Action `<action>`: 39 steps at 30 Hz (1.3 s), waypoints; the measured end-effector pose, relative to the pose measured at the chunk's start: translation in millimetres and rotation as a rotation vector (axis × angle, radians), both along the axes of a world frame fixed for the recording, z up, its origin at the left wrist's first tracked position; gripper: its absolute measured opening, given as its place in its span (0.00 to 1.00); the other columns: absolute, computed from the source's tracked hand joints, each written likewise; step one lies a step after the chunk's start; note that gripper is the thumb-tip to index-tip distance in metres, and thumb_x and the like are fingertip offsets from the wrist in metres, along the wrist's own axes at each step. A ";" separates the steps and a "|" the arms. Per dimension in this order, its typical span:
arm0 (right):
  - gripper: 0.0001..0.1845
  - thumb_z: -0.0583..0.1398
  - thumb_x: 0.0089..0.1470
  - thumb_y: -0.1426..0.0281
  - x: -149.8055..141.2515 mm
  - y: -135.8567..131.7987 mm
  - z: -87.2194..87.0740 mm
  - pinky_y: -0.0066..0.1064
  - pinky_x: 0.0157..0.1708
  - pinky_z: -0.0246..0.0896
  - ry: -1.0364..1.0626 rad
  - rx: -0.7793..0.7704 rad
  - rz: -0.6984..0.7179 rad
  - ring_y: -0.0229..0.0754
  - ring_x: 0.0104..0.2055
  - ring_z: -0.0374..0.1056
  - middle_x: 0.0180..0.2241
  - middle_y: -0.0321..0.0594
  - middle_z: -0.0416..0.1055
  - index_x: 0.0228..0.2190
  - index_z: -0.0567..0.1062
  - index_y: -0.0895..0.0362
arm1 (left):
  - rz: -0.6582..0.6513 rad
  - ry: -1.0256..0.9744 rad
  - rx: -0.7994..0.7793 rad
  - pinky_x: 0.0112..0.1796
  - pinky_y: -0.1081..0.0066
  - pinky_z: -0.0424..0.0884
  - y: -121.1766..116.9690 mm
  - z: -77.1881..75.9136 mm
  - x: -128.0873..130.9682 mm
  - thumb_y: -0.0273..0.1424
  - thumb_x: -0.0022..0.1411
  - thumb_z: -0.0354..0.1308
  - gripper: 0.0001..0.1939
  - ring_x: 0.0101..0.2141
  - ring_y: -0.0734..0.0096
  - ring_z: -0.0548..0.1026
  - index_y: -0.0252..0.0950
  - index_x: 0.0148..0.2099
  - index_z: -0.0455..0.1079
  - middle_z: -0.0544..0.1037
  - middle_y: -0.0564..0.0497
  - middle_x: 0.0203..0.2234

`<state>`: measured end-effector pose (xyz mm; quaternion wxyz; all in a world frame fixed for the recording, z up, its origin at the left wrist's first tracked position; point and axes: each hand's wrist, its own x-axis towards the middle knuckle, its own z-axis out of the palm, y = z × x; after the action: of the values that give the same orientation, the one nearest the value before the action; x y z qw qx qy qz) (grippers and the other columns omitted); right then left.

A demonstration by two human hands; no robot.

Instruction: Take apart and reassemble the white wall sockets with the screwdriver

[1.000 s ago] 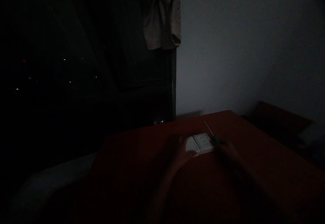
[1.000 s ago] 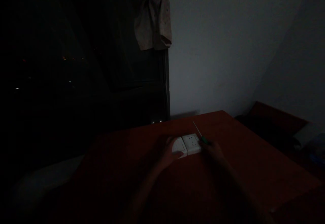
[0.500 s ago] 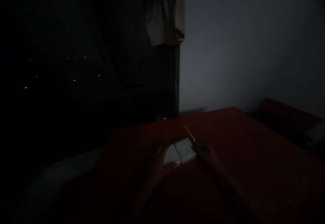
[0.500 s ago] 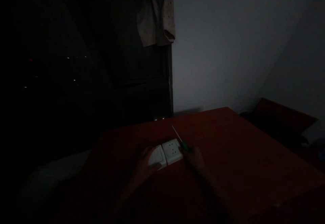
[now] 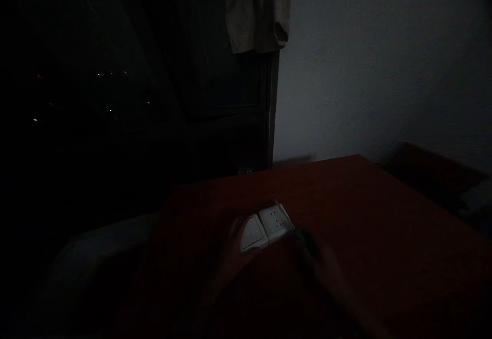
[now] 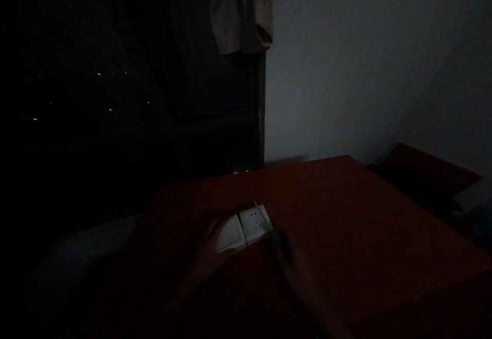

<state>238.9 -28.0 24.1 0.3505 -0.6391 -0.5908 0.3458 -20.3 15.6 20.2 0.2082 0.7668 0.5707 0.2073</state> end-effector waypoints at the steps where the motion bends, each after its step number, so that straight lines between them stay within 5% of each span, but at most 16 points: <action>1: 0.28 0.51 0.58 0.55 0.3 -12.6 -1.2 0.41 0.52 0.62 -0.025 -0.002 0.049 0.51 0.53 0.68 0.52 0.48 0.71 0.55 0.67 0.56 | -0.002 0.003 0.012 0.58 0.54 0.57 -0.6 0.8 0.4 0.36 0.52 0.63 0.39 0.60 0.50 0.58 0.43 0.65 0.54 0.57 0.44 0.62; 9: 0.23 0.52 0.59 0.62 12.9 -69.9 -34.2 0.38 0.55 0.62 -0.251 0.029 0.183 0.49 0.56 0.65 0.57 0.40 0.67 0.56 0.68 0.48 | -0.049 -0.007 0.054 0.59 0.53 0.55 -1.2 1.7 -1.5 0.36 0.52 0.63 0.40 0.61 0.51 0.56 0.44 0.65 0.53 0.57 0.46 0.63; 33: 0.33 0.55 0.52 0.74 -7.5 -70.6 -32.2 0.37 0.50 0.67 -0.480 0.093 0.270 0.49 0.57 0.64 0.59 0.41 0.62 0.59 0.63 0.46 | -0.018 0.006 0.113 0.58 0.56 0.58 -2.5 -6.4 -2.2 0.38 0.55 0.61 0.38 0.59 0.53 0.59 0.45 0.65 0.51 0.59 0.47 0.61; 39: 0.27 0.51 0.59 0.67 -20.4 -65.6 -18.2 0.35 0.51 0.66 -0.446 -0.029 0.286 0.47 0.55 0.67 0.57 0.42 0.66 0.59 0.62 0.49 | -0.002 0.025 0.117 0.58 0.55 0.57 -4.5 -3.8 -1.1 0.37 0.55 0.60 0.37 0.59 0.53 0.58 0.43 0.65 0.52 0.58 0.46 0.61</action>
<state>218.5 -93.6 5.9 0.1499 -0.6144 -0.7329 0.2508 -21.4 11.1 16.4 0.1558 0.7806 0.5596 0.2307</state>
